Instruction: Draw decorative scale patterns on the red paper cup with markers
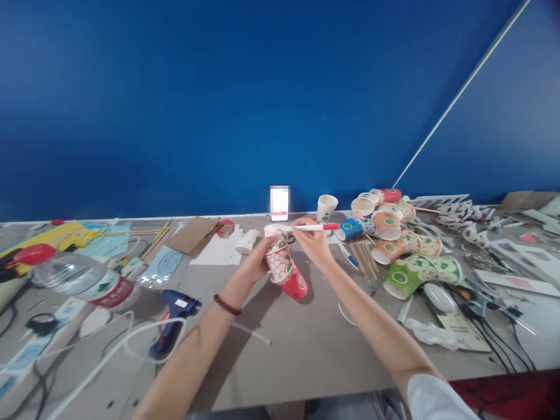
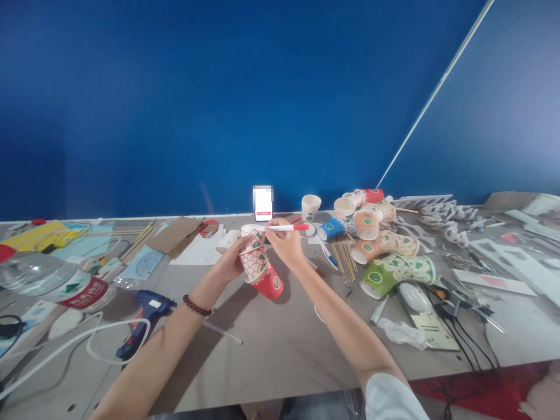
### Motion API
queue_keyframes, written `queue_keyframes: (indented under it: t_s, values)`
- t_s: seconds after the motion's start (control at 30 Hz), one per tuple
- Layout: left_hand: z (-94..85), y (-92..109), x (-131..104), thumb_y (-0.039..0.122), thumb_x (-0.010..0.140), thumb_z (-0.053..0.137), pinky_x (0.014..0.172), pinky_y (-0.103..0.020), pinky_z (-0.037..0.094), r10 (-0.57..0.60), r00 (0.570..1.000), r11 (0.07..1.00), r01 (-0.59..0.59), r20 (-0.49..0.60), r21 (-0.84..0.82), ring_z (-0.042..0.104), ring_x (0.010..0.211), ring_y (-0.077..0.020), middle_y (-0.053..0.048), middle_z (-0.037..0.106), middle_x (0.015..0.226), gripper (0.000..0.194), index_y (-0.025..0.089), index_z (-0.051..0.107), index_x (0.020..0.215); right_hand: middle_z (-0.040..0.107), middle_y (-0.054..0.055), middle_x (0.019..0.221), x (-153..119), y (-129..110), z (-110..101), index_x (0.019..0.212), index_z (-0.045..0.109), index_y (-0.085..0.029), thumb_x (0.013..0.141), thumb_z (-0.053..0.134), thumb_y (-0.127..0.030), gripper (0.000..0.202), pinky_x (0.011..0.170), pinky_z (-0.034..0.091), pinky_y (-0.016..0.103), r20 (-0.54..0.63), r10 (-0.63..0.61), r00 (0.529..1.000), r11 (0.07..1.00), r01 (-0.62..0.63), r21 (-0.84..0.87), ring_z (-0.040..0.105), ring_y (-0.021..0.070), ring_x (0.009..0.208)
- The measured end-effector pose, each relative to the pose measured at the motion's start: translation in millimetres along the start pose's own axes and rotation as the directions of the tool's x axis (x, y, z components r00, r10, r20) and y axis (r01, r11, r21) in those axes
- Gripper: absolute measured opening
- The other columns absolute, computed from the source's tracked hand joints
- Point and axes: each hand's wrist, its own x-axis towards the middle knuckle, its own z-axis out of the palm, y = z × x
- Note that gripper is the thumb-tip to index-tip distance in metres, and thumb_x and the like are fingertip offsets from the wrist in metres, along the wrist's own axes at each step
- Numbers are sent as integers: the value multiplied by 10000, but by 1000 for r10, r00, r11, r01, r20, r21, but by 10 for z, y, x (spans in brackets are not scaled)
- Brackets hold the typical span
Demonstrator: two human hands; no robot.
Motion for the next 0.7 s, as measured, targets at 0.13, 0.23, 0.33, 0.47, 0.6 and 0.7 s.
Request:
queue_keyframes:
  t_s: [0.13, 0.23, 0.33, 0.47, 0.6, 0.7]
  values:
    - [-20, -16, 14, 337, 776, 649, 700, -312, 522, 15, 1000, 1000, -15, -21, 3, 661, 762, -207, -85, 691, 811, 273, 126, 662, 948, 617, 5, 710, -1, 2, 5, 776, 608, -200, 757, 579, -294, 100, 641, 470, 269, -6, 13, 1000, 1000, -13, 11, 593, 159, 706]
    - [-29, -22, 17, 335, 775, 649, 709, -316, 520, 13, 1000, 1000, -13, -20, -2, 662, 762, -209, -86, 694, 812, 264, 126, 664, 935, 629, 7, 741, 0, -3, 7, 789, 608, -202, 761, 581, -307, 112, 653, 481, 273, -16, 15, 1000, 999, -14, 36, 608, 159, 709]
    - [-25, -17, 12, 328, 776, 650, 714, -313, 516, 15, 1000, 1000, -15, -19, -5, 660, 748, -203, -83, 694, 803, 243, 126, 664, 910, 642, 11, 773, 7, 14, 9, 802, 608, -203, 756, 592, -334, 140, 669, 498, 282, -28, 20, 999, 997, -18, 68, 633, 169, 730]
    - [-19, -9, 6, 323, 781, 643, 702, -311, 513, 12, 1000, 1000, -12, -15, -11, 655, 735, -200, -87, 691, 795, 233, 126, 663, 905, 646, 18, 792, 24, 71, 17, 797, 607, -206, 737, 616, -369, 175, 687, 526, 298, -52, 40, 998, 994, -35, 105, 653, 180, 751]
    - [-25, -12, 7, 319, 782, 639, 704, -310, 513, 4, 1000, 1000, -4, -30, -15, 653, 739, -198, -83, 691, 803, 235, 125, 665, 911, 643, 13, 784, 34, 113, 23, 795, 610, -207, 729, 629, -386, 192, 690, 537, 304, -66, 57, 996, 993, -50, 107, 642, 168, 727]
    - [-30, -16, 11, 323, 781, 635, 709, -313, 513, -10, 999, 1000, 10, -38, -10, 655, 751, -206, -89, 692, 804, 246, 118, 668, 913, 635, 10, 786, 37, 128, 23, 791, 611, -206, 732, 629, -388, 192, 698, 540, 308, -73, 54, 996, 993, -46, 107, 632, 160, 720]
